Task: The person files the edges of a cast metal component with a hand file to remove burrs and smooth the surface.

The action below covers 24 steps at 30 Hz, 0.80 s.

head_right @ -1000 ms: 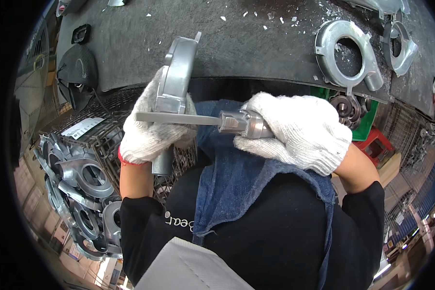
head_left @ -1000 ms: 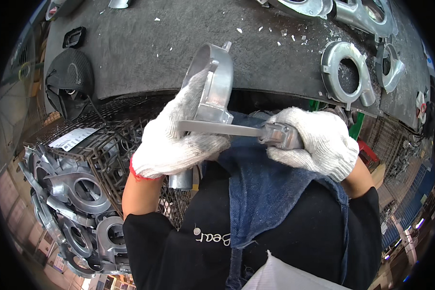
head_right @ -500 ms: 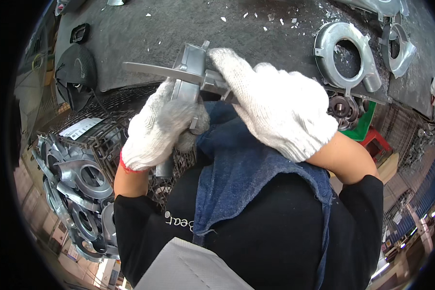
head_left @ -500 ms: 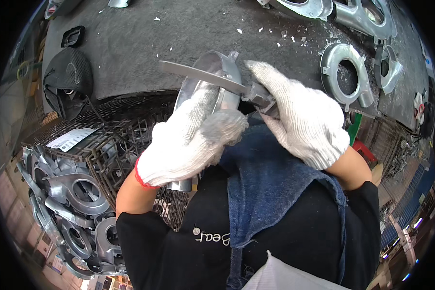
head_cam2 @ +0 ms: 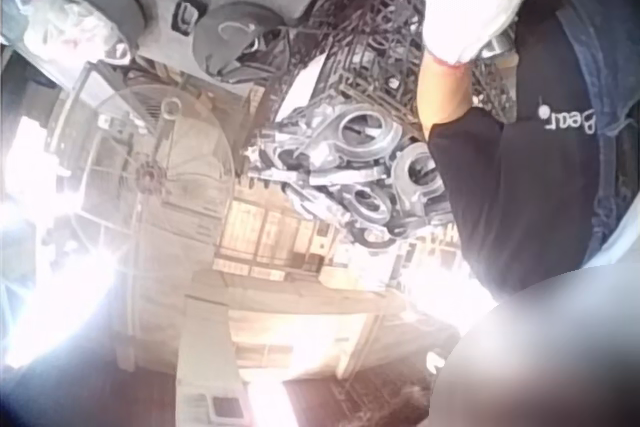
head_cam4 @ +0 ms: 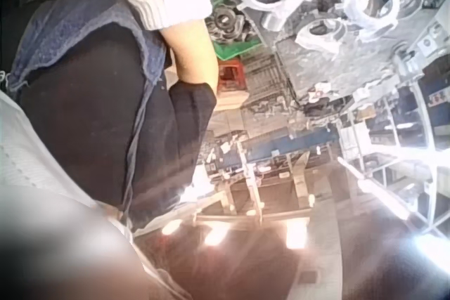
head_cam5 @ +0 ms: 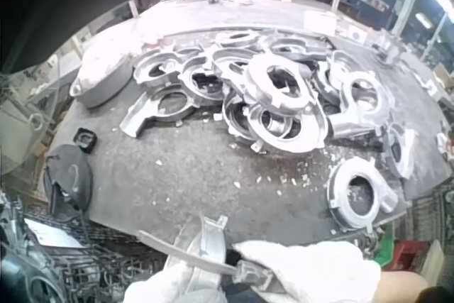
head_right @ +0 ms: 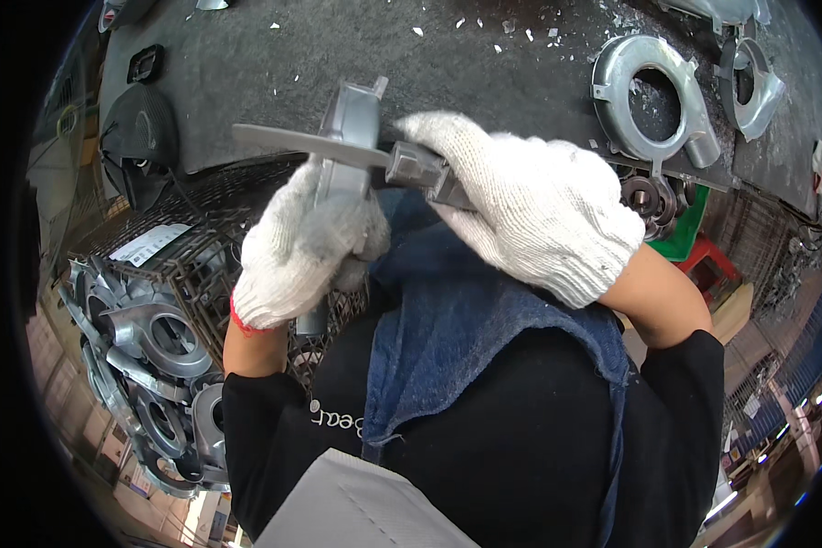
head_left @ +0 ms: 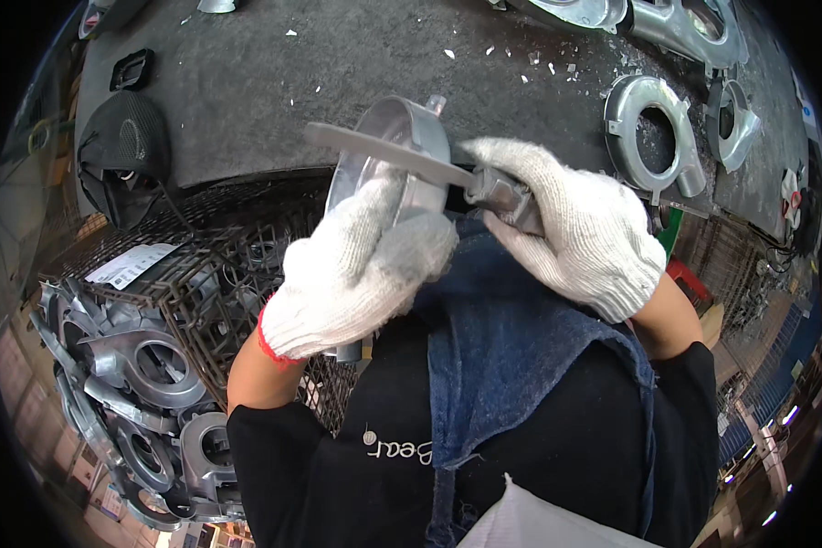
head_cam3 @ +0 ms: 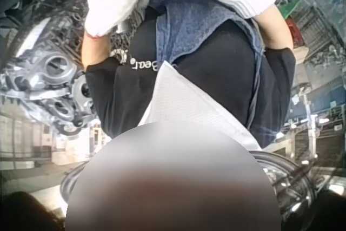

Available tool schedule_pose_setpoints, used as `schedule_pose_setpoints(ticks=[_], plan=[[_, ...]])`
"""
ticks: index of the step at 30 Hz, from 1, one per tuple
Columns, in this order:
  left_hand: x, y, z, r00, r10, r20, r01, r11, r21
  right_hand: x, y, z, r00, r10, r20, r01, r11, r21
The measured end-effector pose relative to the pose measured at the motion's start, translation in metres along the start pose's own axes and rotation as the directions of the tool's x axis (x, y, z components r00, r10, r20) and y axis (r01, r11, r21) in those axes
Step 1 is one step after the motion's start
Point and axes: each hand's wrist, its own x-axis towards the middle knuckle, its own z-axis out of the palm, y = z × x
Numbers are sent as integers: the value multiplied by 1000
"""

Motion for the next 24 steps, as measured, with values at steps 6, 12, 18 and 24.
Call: schedule_pose_setpoints(ticks=[6,12,18,24], plan=[[2,17,-3,974,210,80,-214,975,52,7,2,-13,947,96,308,-192,934,300],[1,20,-5,978,129,166,-153,979,138,28,-2,-31,747,171,642,-476,812,338],[-3,23,-12,988,-66,138,40,982,185,19,9,-14,862,109,494,-293,904,311],[-6,15,-9,976,183,122,-213,924,317,10,7,3,989,130,66,-120,984,-130]])
